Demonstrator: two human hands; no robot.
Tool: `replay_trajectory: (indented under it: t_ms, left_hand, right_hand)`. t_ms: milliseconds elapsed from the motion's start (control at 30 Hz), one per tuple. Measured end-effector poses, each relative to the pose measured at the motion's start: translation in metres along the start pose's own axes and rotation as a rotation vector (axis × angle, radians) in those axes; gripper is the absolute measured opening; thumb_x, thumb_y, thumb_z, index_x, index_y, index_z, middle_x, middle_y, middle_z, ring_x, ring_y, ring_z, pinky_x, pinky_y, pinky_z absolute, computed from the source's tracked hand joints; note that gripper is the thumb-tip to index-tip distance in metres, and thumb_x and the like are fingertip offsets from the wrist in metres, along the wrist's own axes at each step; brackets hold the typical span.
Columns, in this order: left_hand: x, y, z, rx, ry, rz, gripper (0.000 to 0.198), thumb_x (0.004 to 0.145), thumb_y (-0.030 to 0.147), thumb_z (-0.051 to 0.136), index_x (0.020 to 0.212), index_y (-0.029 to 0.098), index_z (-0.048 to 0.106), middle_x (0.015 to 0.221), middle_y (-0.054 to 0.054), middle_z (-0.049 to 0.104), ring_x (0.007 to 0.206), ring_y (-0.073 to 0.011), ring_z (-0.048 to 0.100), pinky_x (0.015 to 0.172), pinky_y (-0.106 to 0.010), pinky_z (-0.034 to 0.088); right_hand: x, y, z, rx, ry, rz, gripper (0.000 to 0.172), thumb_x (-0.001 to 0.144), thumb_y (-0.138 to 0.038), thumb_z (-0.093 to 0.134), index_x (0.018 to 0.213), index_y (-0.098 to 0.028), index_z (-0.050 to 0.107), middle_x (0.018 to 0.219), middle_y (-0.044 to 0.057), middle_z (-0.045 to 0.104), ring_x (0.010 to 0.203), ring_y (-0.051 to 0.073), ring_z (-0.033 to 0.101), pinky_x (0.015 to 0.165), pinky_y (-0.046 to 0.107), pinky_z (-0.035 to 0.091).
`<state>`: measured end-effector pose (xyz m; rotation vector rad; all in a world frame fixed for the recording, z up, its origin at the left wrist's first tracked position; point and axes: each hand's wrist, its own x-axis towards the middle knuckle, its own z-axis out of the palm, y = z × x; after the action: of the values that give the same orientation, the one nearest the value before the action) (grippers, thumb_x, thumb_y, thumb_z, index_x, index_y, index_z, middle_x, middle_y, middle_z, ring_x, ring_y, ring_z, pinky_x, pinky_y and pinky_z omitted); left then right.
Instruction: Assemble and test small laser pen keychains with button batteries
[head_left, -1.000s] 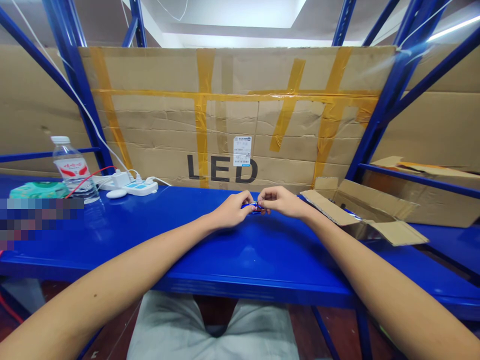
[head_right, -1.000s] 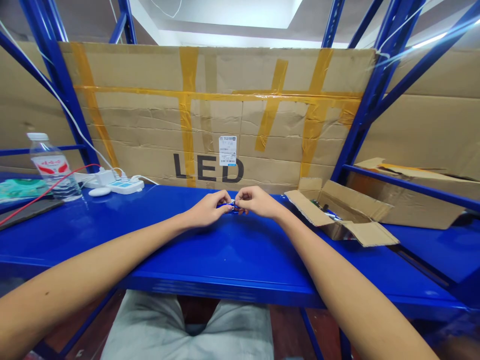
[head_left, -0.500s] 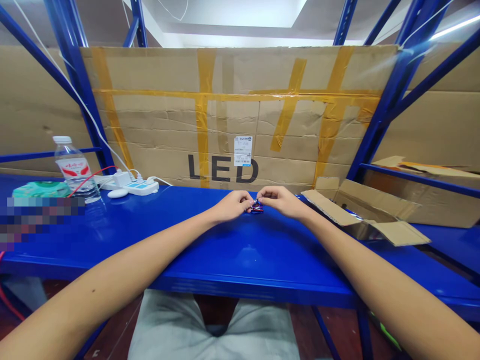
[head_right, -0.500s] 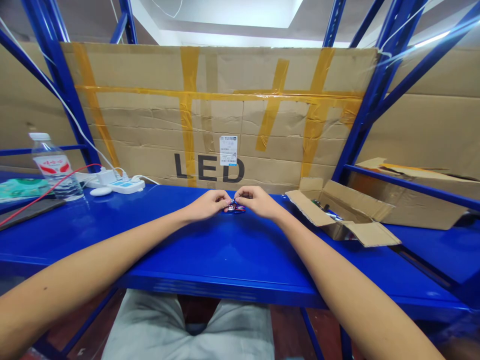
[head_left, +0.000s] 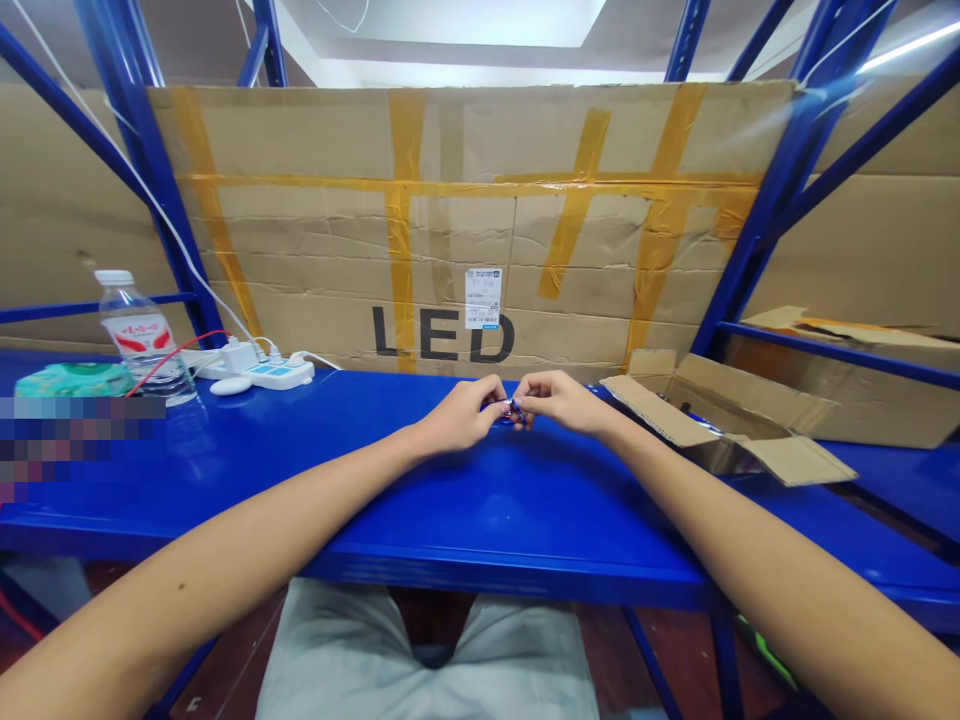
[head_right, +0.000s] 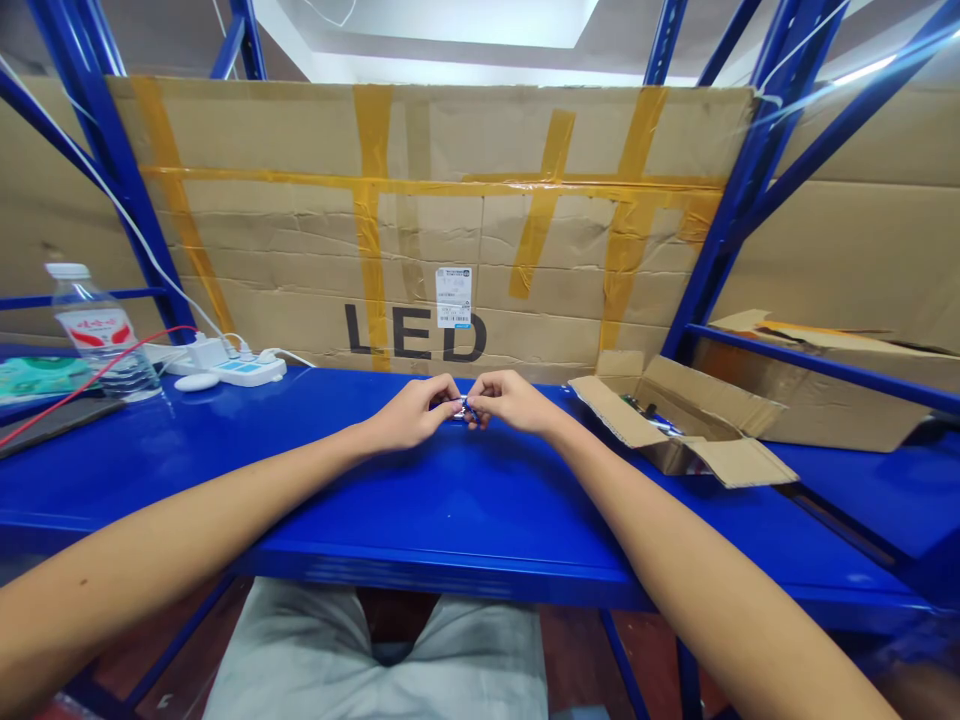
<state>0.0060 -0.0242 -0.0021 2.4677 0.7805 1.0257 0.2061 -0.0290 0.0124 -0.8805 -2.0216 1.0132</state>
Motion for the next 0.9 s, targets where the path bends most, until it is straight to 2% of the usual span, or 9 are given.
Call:
replay_trajectory:
  t_ms: [200, 533, 633, 733, 833, 900]
  left_hand:
    - [-0.003, 0.008, -0.005, 0.162, -0.017, 0.165, 0.012, 0.093, 0.022, 0.044, 0.085, 0.018, 0.052, 0.084, -0.005, 0.067, 0.075, -0.0156, 0.06, 0.068, -0.027, 0.042]
    - [-0.002, 0.005, -0.008, 0.494, -0.063, 0.222, 0.015, 0.094, 0.019, 0.036, 0.091, 0.017, 0.05, 0.088, -0.01, 0.062, 0.082, -0.0215, 0.06, 0.072, -0.032, 0.044]
    - [-0.001, 0.007, -0.008, 0.508, -0.047, 0.16, 0.016, 0.094, 0.023, 0.036, 0.096, 0.016, 0.051, 0.09, -0.011, 0.06, 0.083, -0.0229, 0.059, 0.074, -0.035, 0.045]
    - [0.001, 0.007, -0.009, 0.451, 0.02, 0.085, 0.02, 0.095, 0.027, 0.037, 0.104, 0.015, 0.051, 0.102, -0.012, 0.057, 0.09, -0.0229, 0.057, 0.083, -0.038, 0.046]
    - [0.006, 0.004, -0.01, 0.388, 0.033, 0.11, 0.022, 0.094, 0.024, 0.035, 0.094, 0.014, 0.055, 0.108, -0.013, 0.052, 0.097, -0.0228, 0.054, 0.093, -0.041, 0.043]
    - [0.008, 0.002, -0.011, 0.383, 0.002, 0.112, 0.023, 0.093, 0.02, 0.036, 0.084, 0.015, 0.056, 0.102, -0.013, 0.053, 0.095, -0.0233, 0.053, 0.092, -0.041, 0.043]
  right_hand:
    - [0.001, 0.003, 0.003, 0.169, 0.007, 0.024, 0.034, 0.07, -0.042, 0.077, 0.071, -0.013, 0.059, 0.071, 0.007, 0.071, 0.064, 0.018, 0.068, 0.06, 0.03, 0.052]
    - [0.002, 0.003, 0.01, 0.361, 0.053, 0.066, 0.032, 0.063, -0.037, 0.081, 0.066, -0.014, 0.059, 0.067, 0.007, 0.07, 0.06, 0.017, 0.067, 0.057, 0.028, 0.05]
    - [0.003, 0.004, 0.01, 0.277, 0.083, 0.02, 0.032, 0.066, -0.04, 0.079, 0.069, -0.015, 0.059, 0.068, 0.006, 0.07, 0.062, 0.017, 0.067, 0.059, 0.029, 0.05]
    - [0.003, 0.003, 0.011, 0.114, 0.119, -0.045, 0.03, 0.071, -0.042, 0.074, 0.071, -0.016, 0.059, 0.067, 0.005, 0.069, 0.063, 0.017, 0.065, 0.061, 0.03, 0.05]
    - [0.002, 0.001, 0.013, -0.041, 0.188, -0.086, 0.026, 0.076, -0.04, 0.069, 0.071, -0.017, 0.058, 0.065, 0.003, 0.066, 0.061, 0.016, 0.06, 0.06, 0.03, 0.047]
    - [0.001, 0.0, 0.015, -0.108, 0.226, -0.102, 0.023, 0.077, -0.038, 0.066, 0.072, -0.018, 0.059, 0.065, 0.003, 0.065, 0.061, 0.015, 0.058, 0.06, 0.03, 0.046]
